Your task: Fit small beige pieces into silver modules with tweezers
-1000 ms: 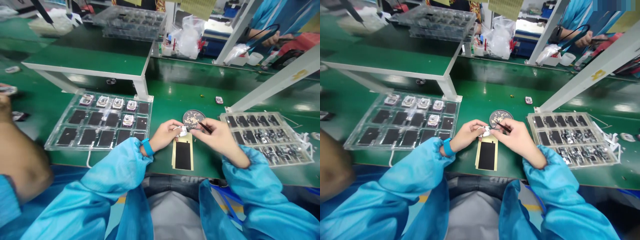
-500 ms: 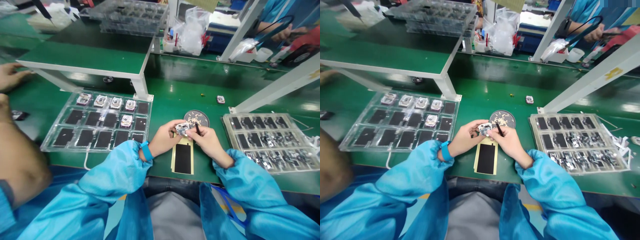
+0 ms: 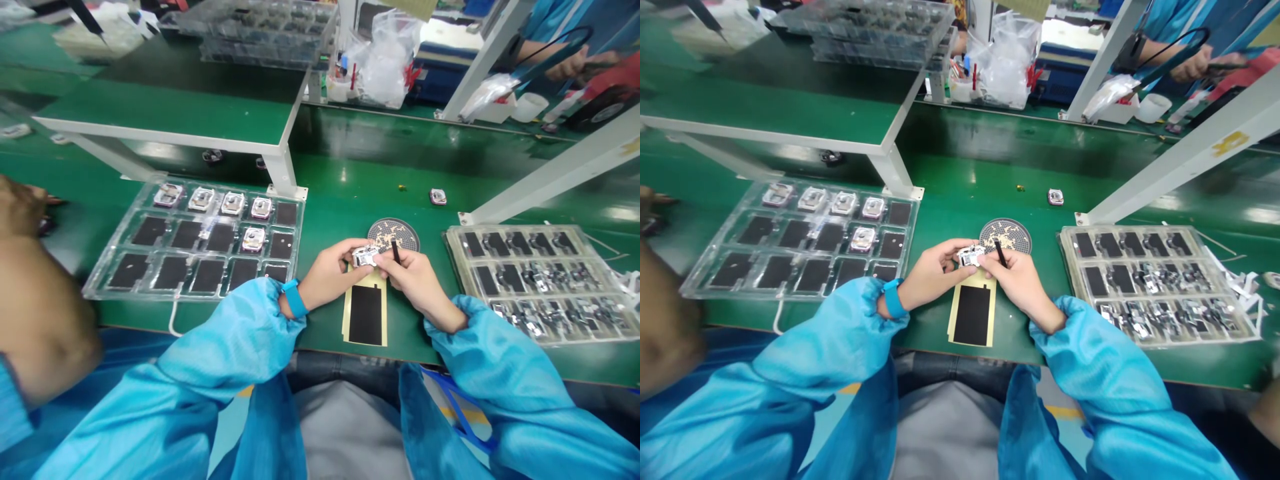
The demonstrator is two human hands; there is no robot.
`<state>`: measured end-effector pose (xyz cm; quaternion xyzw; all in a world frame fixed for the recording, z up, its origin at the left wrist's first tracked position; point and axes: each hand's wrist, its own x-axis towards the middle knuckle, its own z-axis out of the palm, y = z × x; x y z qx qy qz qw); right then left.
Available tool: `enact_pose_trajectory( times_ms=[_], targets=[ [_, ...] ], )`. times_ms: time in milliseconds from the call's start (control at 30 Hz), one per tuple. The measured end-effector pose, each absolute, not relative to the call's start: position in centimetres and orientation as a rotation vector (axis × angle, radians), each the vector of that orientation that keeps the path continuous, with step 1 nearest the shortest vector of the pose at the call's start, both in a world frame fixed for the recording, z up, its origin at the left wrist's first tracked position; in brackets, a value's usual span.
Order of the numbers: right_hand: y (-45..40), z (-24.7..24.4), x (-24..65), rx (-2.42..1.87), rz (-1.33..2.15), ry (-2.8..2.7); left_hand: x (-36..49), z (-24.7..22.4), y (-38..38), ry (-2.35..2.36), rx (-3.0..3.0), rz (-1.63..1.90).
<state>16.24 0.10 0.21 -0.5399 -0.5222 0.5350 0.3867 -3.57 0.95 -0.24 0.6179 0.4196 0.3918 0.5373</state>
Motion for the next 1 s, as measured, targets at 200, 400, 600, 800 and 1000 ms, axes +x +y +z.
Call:
enact_pose_trajectory(
  times_ms=[200, 400, 600, 800, 1000],
  targets=[
    [0.11, 0.43, 16.25, -1.404, 1.348, -1.34, -3.41, -0.28, 0.95, 0.986, 1.413, 0.928],
    [0.12, 0.33, 16.22, -1.39, 1.371, -1.319, -3.6, -0.33, 0.87, 1.042, 1.498, 0.916],
    [0.15, 0.25, 16.2, -1.394, 1.364, -1.328, -3.76, -0.59, 0.97, 1.08, 1.641, 0.942],
    [0.1, 0.12, 16.23, -1.395, 1.321, -1.365, -3.68, -0.56, 0.98, 1.103, 1.661, 0.965],
    [0.15, -0.35, 15.81, -1.353, 1.121, -1.382, -3.3, -0.46, 0.61, 1.055, 1.361, 1.003]
  ],
)
